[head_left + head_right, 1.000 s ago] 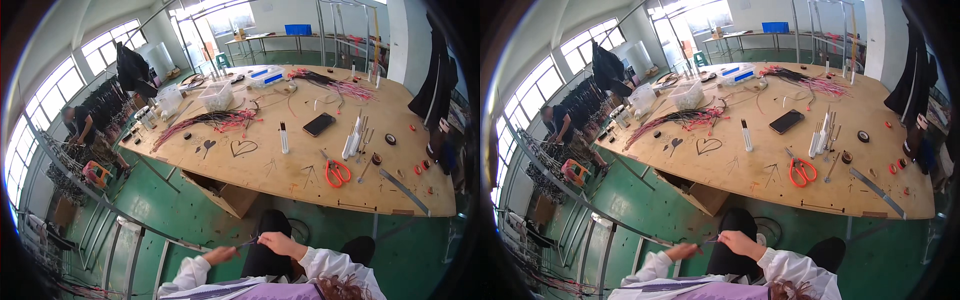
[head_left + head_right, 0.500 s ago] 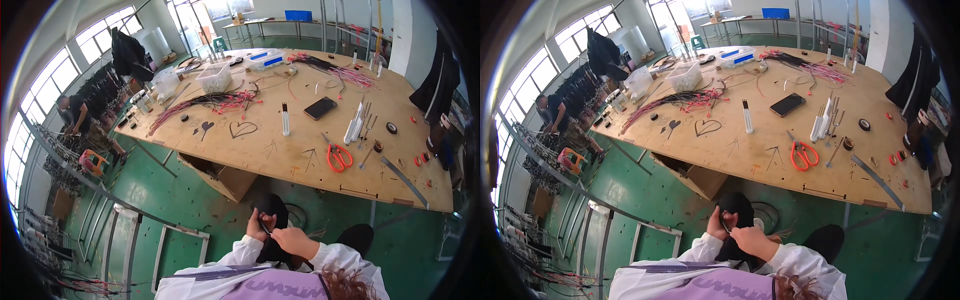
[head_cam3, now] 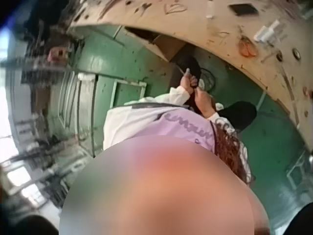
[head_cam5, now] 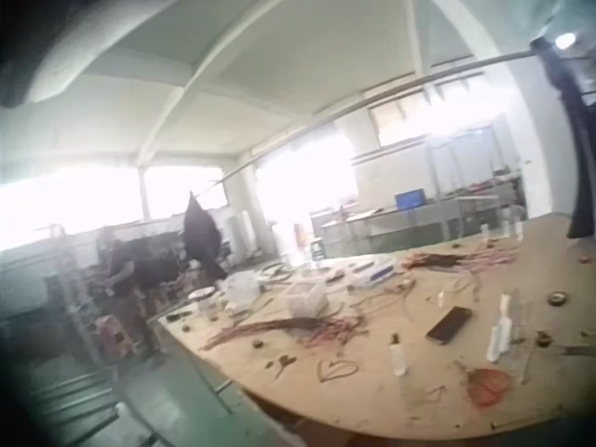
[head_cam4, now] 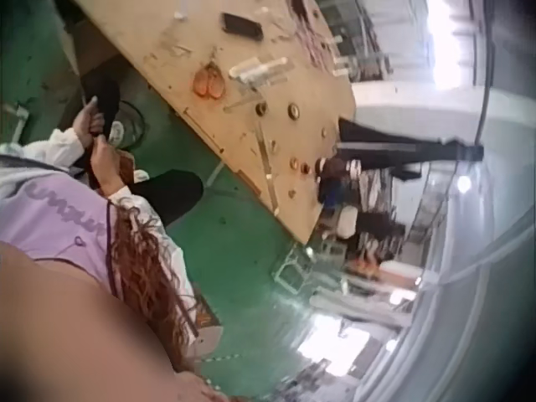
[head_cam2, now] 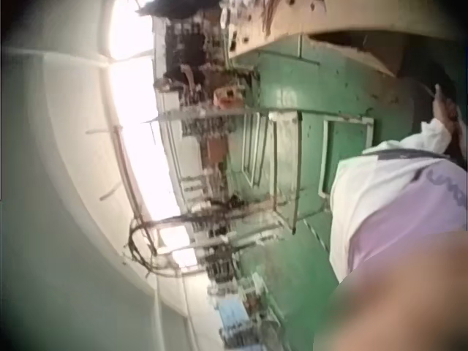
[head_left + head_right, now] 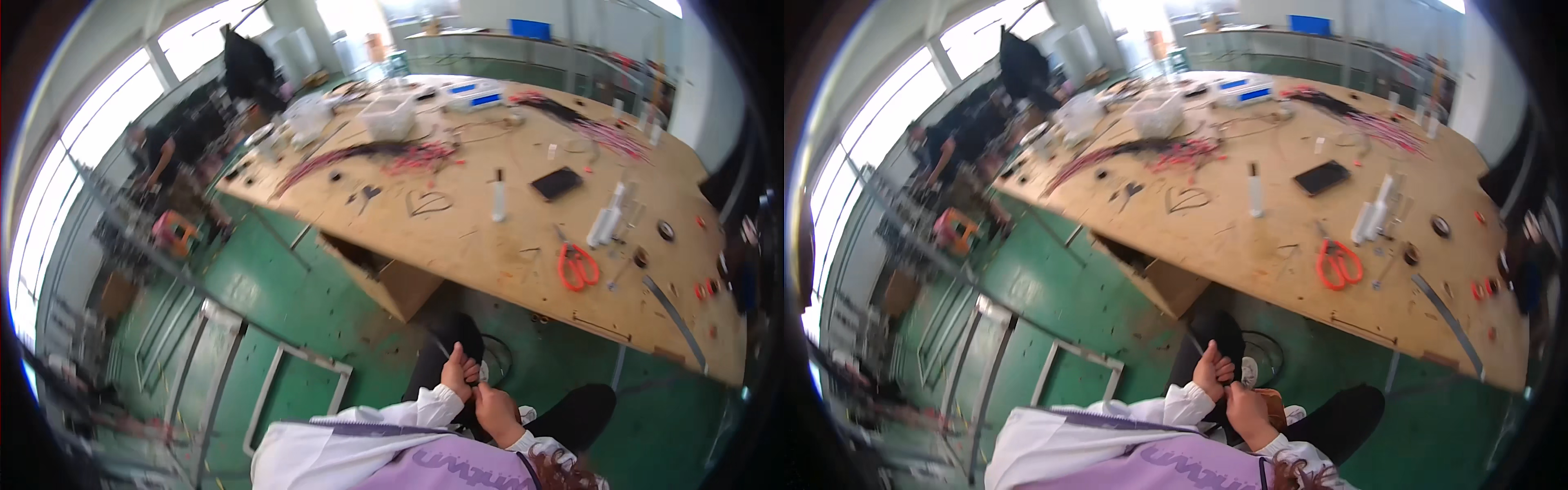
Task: Measuring and organizing bundles of colorful wires using a metal ruler.
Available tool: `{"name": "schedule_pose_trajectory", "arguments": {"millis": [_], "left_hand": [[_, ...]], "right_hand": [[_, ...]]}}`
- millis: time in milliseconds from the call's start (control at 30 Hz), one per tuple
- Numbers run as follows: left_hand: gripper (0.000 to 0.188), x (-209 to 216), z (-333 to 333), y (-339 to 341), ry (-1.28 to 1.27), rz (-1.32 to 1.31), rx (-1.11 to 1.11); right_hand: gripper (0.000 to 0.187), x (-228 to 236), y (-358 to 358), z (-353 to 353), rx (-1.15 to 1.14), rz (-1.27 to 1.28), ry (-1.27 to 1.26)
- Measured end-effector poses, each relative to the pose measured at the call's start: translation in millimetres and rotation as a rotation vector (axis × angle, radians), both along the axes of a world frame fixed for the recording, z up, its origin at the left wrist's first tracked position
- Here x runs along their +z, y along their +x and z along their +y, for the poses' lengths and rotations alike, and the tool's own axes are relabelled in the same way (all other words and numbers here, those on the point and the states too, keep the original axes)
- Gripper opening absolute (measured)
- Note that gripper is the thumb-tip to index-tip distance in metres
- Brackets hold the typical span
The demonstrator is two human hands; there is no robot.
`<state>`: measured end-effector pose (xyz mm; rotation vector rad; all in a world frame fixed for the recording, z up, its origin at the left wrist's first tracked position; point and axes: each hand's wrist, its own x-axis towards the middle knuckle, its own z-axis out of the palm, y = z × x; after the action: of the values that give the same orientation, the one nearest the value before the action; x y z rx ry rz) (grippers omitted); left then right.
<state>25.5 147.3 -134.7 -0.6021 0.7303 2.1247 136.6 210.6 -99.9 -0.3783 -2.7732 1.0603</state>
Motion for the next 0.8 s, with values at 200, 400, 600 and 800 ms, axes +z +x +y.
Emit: {"name": "schedule_pose_trajectory", "arguments": {"millis": [200,400,600,800], "left_hand": [[0.050,3,2,-1,0.037,-0.064,-0.047],[0.051,3,4,6,0.026,-0.062,-0.008],[0.051,-3,11,13,0.089,-0.079,-0.030],[0.047,-2,9,23,0.121,-0.096,-0.017]], "right_hand": [[0.017,-29,12,15,0.088,0.004,-0.078],[0.016,-17,9,2,0.025,-0.104,-0.079],[0.018,-19,14,6,-0.005,-0.185,-0.039],[0.021,-13,25,13,-0.012,-0.178,-0.041]]}}
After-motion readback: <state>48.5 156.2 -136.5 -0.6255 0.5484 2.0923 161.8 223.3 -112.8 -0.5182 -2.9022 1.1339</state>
